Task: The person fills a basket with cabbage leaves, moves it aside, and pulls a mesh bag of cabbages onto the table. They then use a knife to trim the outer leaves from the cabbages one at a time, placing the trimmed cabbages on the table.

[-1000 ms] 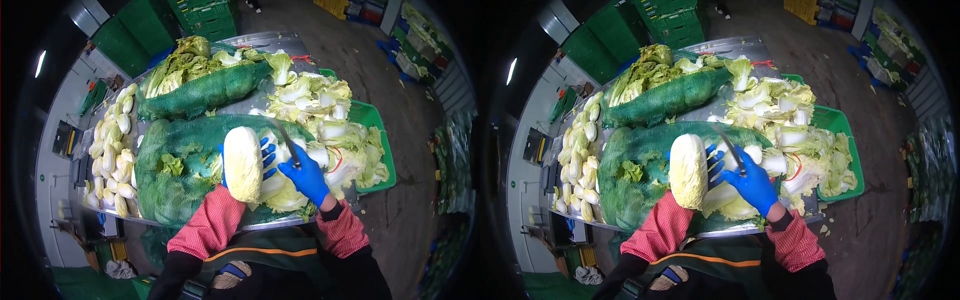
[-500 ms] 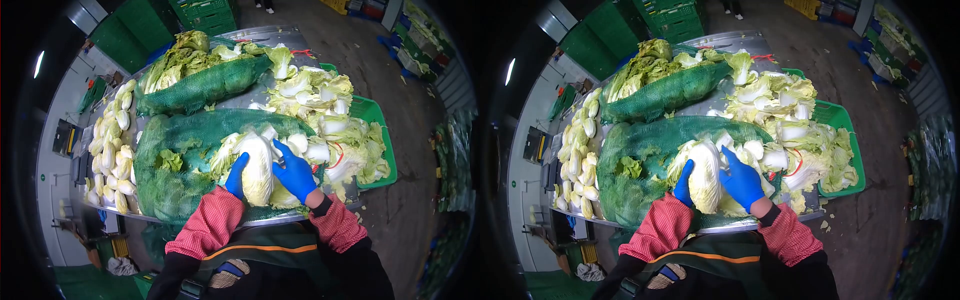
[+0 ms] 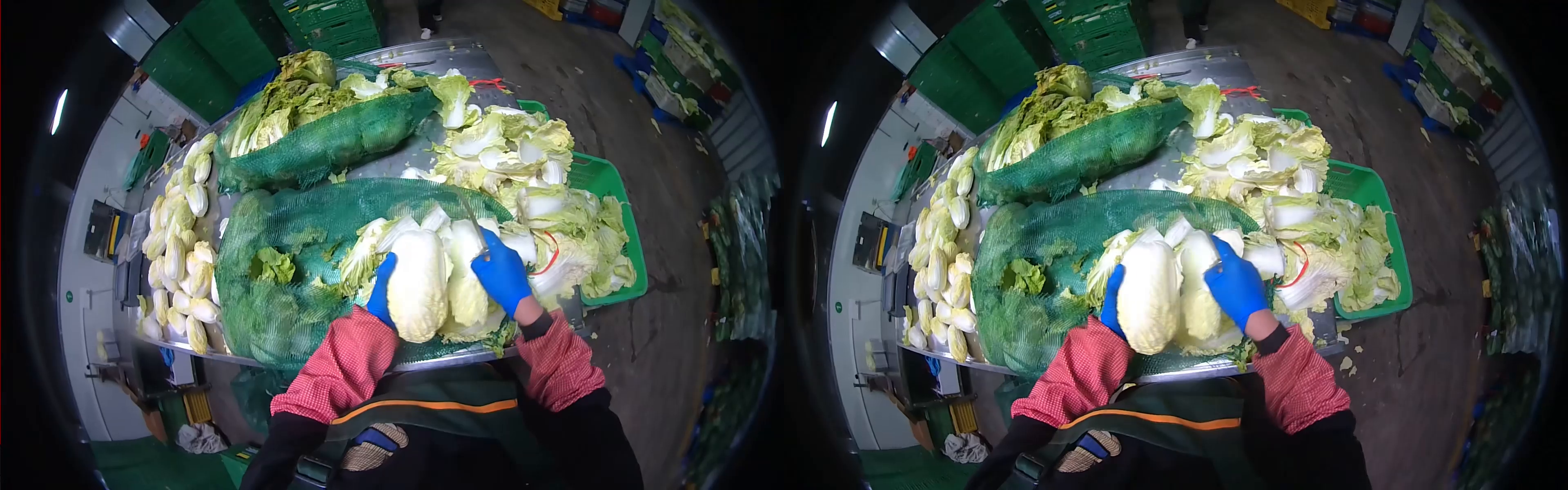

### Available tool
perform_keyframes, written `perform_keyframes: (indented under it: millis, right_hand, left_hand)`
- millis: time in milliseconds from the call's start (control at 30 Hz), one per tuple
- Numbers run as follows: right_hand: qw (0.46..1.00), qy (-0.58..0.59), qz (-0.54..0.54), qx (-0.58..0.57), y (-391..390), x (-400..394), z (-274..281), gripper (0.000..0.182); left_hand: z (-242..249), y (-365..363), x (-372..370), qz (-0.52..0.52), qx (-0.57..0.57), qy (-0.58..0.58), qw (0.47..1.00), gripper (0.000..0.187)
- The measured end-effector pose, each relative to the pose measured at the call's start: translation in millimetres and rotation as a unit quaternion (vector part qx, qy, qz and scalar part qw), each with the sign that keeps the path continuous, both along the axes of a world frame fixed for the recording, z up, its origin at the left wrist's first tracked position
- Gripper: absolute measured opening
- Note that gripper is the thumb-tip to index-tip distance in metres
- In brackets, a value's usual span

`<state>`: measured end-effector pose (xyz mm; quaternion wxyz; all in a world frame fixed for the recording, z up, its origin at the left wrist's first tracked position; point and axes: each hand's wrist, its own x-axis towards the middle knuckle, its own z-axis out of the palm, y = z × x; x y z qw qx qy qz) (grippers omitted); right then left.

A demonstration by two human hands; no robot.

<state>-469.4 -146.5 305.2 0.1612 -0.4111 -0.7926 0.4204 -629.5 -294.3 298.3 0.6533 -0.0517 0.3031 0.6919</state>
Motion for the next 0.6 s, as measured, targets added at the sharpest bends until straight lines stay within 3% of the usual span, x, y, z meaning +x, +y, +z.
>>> perform_keyframes:
  millis: [67,100,200,267,333,367,467,500,600]
  right_hand:
    - [0.997,0.017,0.021,0.073,-1.9,6.9,-3.6,0.060]
    - [0.998,0.055,0.041,0.007,-3.4,6.7,-3.5,0.063]
    - [0.966,0.144,0.080,-0.197,-16.7,-2.4,25.4,0.069]
    - [0.923,0.169,0.080,-0.337,-22.0,-3.9,38.6,0.069]
    - [0.933,0.187,0.067,-0.300,-22.0,-1.7,39.3,0.063]
    - [0.937,0.182,0.071,-0.291,-20.3,-0.5,38.8,0.061]
    - [0.956,0.149,0.078,-0.240,-24.0,-0.5,34.0,0.061]
    - [0.964,0.136,0.078,-0.216,-23.3,-2.7,32.2,0.061]
    - [0.984,0.130,0.071,-0.099,-27.6,-5.5,16.8,0.063]
  left_hand:
    - [4.9,8.9,0.7,0.010,0.112,-0.049,0.992,0.076]
    - [6.2,15.1,0.0,0.037,0.083,-0.036,0.995,0.082]
    - [19.0,22.3,-1.0,0.004,0.116,-0.047,0.992,0.075]
    - [21.3,25.3,-2.0,-0.009,0.056,0.022,0.998,0.075]
    - [28.8,22.9,-6.9,-0.033,0.015,0.082,0.996,0.076]
    - [28.5,18.7,-11.7,-0.028,0.028,0.060,0.997,0.067]
    - [1.9,13.5,-10.7,-0.037,0.003,0.192,0.981,0.058]
    - [-6.6,13.9,-12.6,-0.016,0.004,0.166,0.986,0.055]
    - [-14.1,11.9,-11.6,-0.008,0.024,0.314,0.949,0.055]
